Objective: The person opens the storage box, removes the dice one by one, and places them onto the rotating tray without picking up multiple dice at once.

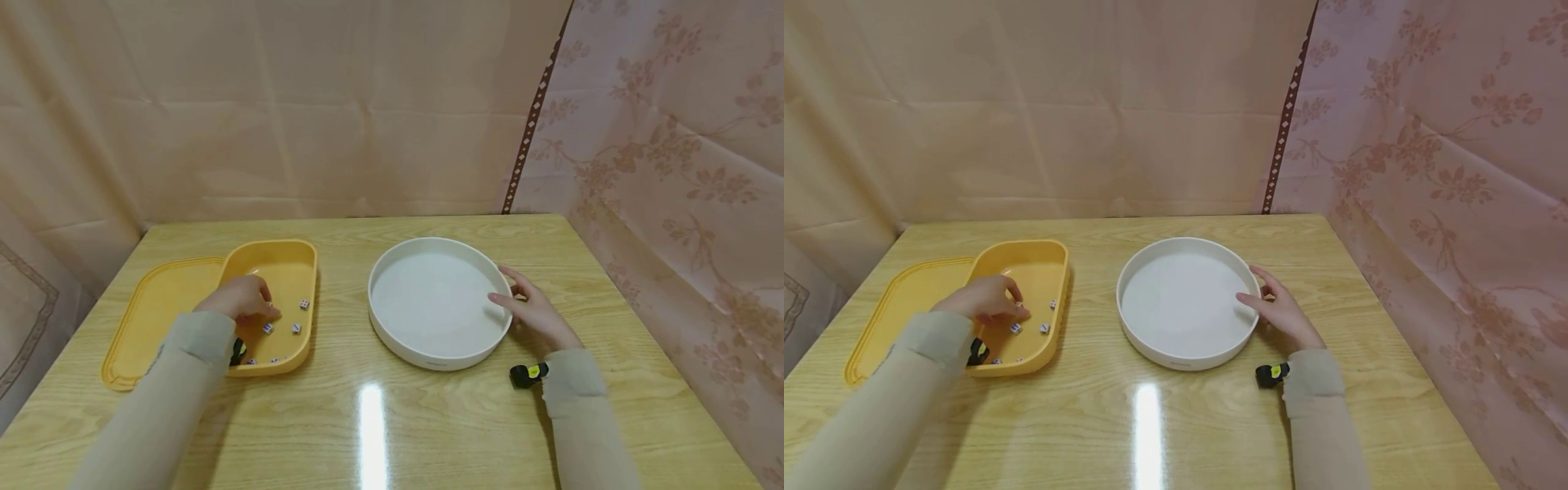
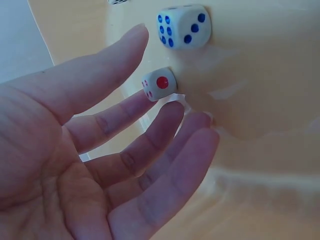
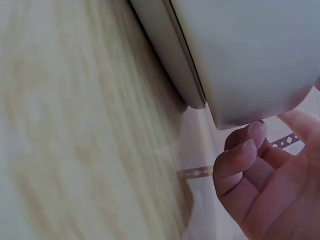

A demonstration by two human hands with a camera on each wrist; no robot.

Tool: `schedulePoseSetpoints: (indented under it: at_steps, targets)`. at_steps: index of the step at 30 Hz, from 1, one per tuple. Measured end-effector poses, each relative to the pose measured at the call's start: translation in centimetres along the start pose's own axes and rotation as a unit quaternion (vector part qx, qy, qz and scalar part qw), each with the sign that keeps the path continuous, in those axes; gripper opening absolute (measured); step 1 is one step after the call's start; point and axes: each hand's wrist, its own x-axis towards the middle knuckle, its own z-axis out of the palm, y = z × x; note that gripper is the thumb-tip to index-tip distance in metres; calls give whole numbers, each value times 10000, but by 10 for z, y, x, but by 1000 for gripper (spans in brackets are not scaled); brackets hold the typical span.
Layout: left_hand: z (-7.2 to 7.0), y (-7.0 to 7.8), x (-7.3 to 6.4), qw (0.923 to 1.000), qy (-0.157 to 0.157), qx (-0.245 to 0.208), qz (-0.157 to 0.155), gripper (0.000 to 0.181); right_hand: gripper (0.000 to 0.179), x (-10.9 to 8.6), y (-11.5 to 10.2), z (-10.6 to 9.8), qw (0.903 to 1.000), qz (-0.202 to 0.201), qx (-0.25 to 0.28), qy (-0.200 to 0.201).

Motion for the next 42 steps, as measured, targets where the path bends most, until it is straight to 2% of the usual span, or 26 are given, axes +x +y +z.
schedulePoseSetpoints:
  at_steps: [5, 16, 27, 35, 42]
  targets:
    - [0, 1, 1, 10000, -12, 61, 34, 43, 86, -2, 0, 1, 9997, 90, 2, -222]
    - [5, -3, 3, 9995, 76, 201, 210, 31, 88, 0, 9, 0, 9995, 150, -40, -264]
    - [10, -10, 7, 9988, 251, -258, 330, 23, 88, 2, 9, -1, 9995, 128, -26, -295]
    - [11, -18, 14, 9957, 292, -725, 496, 24, 87, 0, 6, 0, 9995, 104, 13, -307]
    - [10, -17, 16, 9915, 461, -1157, 376, 29, 87, 0, 7, 0, 9994, 115, 0, -321]
